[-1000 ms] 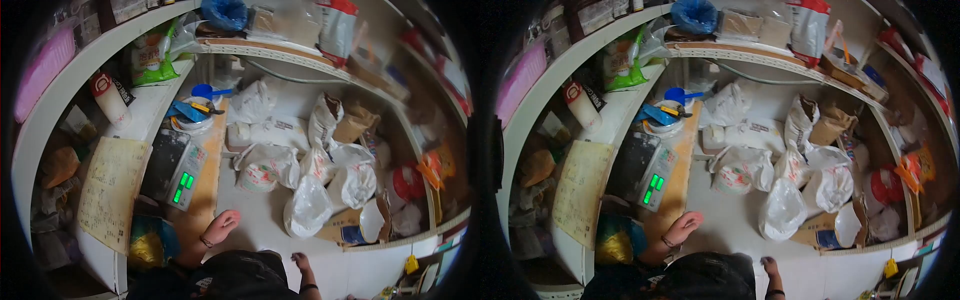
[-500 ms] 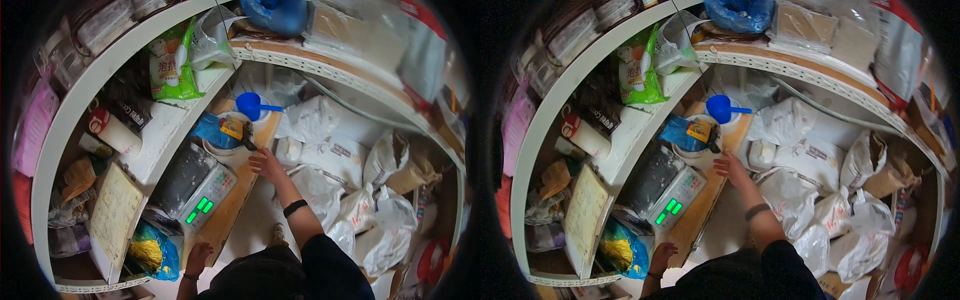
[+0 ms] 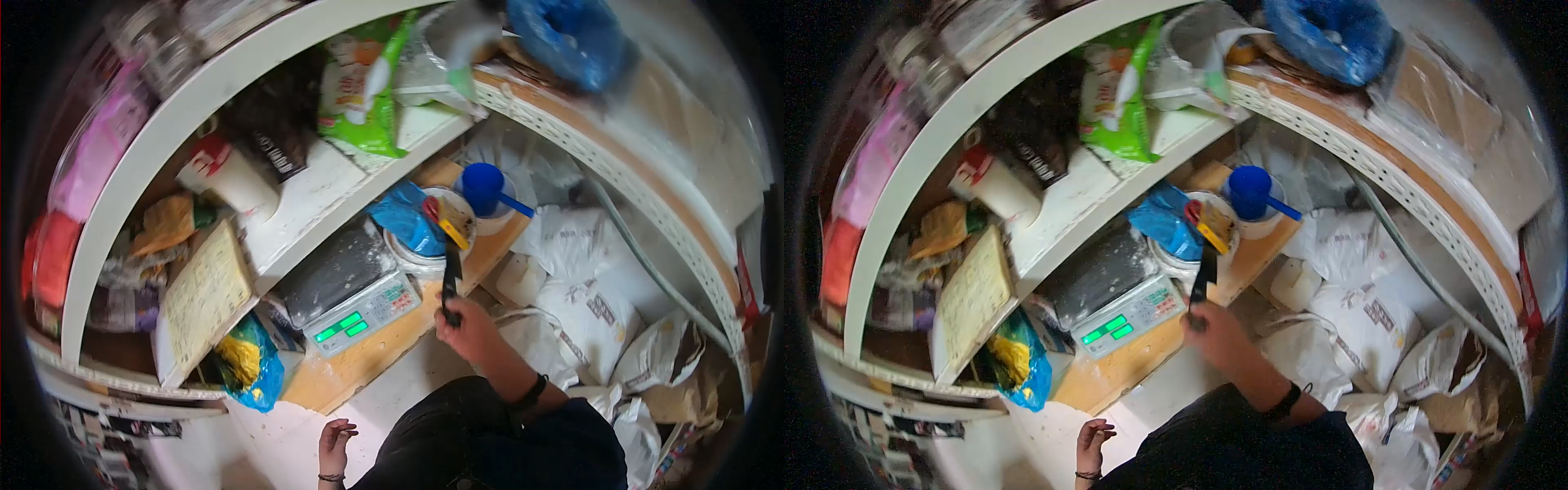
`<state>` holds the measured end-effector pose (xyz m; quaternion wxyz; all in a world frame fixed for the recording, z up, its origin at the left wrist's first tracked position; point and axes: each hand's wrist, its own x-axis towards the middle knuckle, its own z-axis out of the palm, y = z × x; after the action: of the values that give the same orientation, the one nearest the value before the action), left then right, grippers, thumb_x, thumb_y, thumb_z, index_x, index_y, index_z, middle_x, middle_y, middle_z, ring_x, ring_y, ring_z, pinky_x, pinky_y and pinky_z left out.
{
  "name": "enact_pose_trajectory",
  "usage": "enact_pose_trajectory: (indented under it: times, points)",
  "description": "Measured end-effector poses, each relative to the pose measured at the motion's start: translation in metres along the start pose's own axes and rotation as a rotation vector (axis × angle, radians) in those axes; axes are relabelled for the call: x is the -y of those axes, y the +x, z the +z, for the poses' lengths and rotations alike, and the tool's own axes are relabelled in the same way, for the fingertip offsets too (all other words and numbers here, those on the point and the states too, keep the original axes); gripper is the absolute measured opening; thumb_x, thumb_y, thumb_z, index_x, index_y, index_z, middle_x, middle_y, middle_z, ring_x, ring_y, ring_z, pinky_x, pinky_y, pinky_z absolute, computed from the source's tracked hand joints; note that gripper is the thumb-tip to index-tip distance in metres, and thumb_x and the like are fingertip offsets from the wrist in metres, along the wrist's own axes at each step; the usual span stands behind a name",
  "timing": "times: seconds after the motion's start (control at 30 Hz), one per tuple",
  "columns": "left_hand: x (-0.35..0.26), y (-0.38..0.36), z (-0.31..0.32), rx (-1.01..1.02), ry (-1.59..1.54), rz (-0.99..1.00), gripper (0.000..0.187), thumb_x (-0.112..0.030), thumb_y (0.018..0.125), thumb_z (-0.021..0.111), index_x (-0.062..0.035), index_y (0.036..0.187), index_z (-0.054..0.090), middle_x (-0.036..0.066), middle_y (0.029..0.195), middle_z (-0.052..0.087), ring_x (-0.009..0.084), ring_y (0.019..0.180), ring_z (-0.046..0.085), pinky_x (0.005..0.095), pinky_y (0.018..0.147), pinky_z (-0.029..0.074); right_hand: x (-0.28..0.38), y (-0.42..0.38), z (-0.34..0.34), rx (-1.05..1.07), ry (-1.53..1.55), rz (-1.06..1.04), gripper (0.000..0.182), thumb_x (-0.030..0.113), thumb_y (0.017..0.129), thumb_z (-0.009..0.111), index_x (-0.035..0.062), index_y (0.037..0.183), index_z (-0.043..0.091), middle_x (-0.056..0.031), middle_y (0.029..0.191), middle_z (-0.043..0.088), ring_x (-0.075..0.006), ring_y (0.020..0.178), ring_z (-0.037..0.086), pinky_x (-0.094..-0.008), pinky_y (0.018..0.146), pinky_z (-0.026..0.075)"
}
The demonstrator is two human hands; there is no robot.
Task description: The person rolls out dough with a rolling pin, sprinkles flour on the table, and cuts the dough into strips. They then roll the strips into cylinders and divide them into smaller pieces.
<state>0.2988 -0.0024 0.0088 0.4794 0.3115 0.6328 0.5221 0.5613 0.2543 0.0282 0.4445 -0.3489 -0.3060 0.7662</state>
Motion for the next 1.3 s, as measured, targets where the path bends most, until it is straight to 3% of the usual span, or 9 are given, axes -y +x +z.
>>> enact_pose_trajectory:
  times: [0.17,0.2,0.27,0.5,0.63,0.8,0.97,1.03,1.3]
  points:
    - [0.024,-0.037,0.002,-0.110,-0.067,-0.009,0.018,-0.001,0.088,0.048,0.0010,0.106,0.050,0.011,0.095,0.058,0.0192,0.092,0.057,0.0326,0.082,0.049,-0.034,-0.044,0.028,0.370,-0.077,0.068,0.016,0.015,0.081,0.049,0.0075,0.095,0.049,-0.0095,0.077,0.054,-0.0227,0.070,0.050,-0.0355,0.068,0.042]
    - [0.033,-0.046,-0.002,-0.131,-0.074,-0.011,0.018,-0.002,0.089,0.049,0.0009,0.107,0.050,0.010,0.096,0.058,0.0178,0.092,0.057,0.0315,0.083,0.049,-0.038,-0.050,0.037,0.398,0.088,0.223,0.006,0.003,0.075,0.053,0.0026,0.079,0.057,-0.0114,0.077,0.058,-0.0240,0.079,0.056,-0.0392,0.075,0.045]
    - [0.050,-0.068,-0.008,-0.173,-0.122,-0.017,0.020,-0.005,0.090,0.051,-0.0010,0.109,0.050,0.008,0.097,0.058,0.0155,0.094,0.057,0.0289,0.085,0.047,-0.043,-0.065,0.069,0.652,0.538,0.482,0.023,-0.003,0.071,0.054,0.0056,0.092,0.051,-0.0095,0.079,0.054,-0.0254,0.081,0.054,-0.0407,0.076,0.043]
    - [0.094,-0.157,-0.040,-0.385,-0.180,-0.031,0.027,-0.023,0.091,0.052,-0.0052,0.111,0.052,0.004,0.096,0.057,0.0111,0.091,0.053,0.0256,0.083,0.043,-0.104,-0.119,0.160,0.875,-0.096,0.436,0.025,0.025,0.085,0.061,0.0063,0.080,0.045,-0.0025,0.061,0.045,-0.0138,0.049,0.042,-0.0265,0.048,0.037]
    - [0.119,-0.227,-0.076,-0.558,-0.040,-0.128,0.033,-0.033,0.090,0.051,-0.0081,0.113,0.051,0.004,0.097,0.059,0.0138,0.091,0.054,0.0283,0.083,0.043,-0.176,-0.154,0.198,0.883,-0.233,0.671,0.018,0.018,0.086,0.055,0.0078,0.077,0.043,0.0012,0.056,0.040,-0.0102,0.043,0.038,-0.0222,0.041,0.031]
    - [0.165,-0.320,-0.134,-0.769,0.064,-0.155,0.035,-0.034,0.088,0.052,-0.0094,0.113,0.052,0.007,0.100,0.060,0.0189,0.091,0.058,0.0314,0.082,0.046,-0.261,-0.239,0.276,1.205,-1.112,0.153,0.023,0.020,0.079,0.065,-0.0001,0.090,0.060,-0.0031,0.063,0.052,-0.0112,0.052,0.047,-0.0283,0.045,0.038]
    - [0.151,-0.413,-0.179,-1.128,0.072,-0.156,0.032,-0.033,0.088,0.051,-0.0082,0.108,0.053,0.007,0.093,0.060,0.0186,0.089,0.058,0.0312,0.078,0.047,-0.331,-0.304,0.341,1.661,-1.114,-0.086,0.022,0.017,0.076,0.067,0.0063,0.094,0.063,-0.0084,0.075,0.060,-0.0172,0.066,0.056,-0.0307,0.062,0.045]
    - [0.148,-0.435,-0.189,-1.178,0.044,-0.175,0.031,-0.032,0.089,0.051,-0.0072,0.108,0.053,0.007,0.094,0.060,0.0179,0.090,0.058,0.0305,0.080,0.046,-0.372,-0.303,0.357,1.852,-1.026,-0.001,0.023,0.004,0.074,0.063,0.0056,0.093,0.050,-0.0011,0.069,0.051,-0.0094,0.059,0.050,-0.0242,0.055,0.042]
    - [0.207,-0.488,-0.222,-1.283,-0.041,-0.233,0.031,-0.030,0.089,0.051,-0.0058,0.109,0.052,0.011,0.096,0.059,0.0215,0.091,0.058,0.0319,0.081,0.046,-0.480,-0.368,0.461,1.803,-1.003,0.385,0.019,0.003,0.074,0.065,0.0013,0.090,0.056,0.0027,0.060,0.050,-0.0033,0.056,0.044,-0.0196,0.053,0.037]
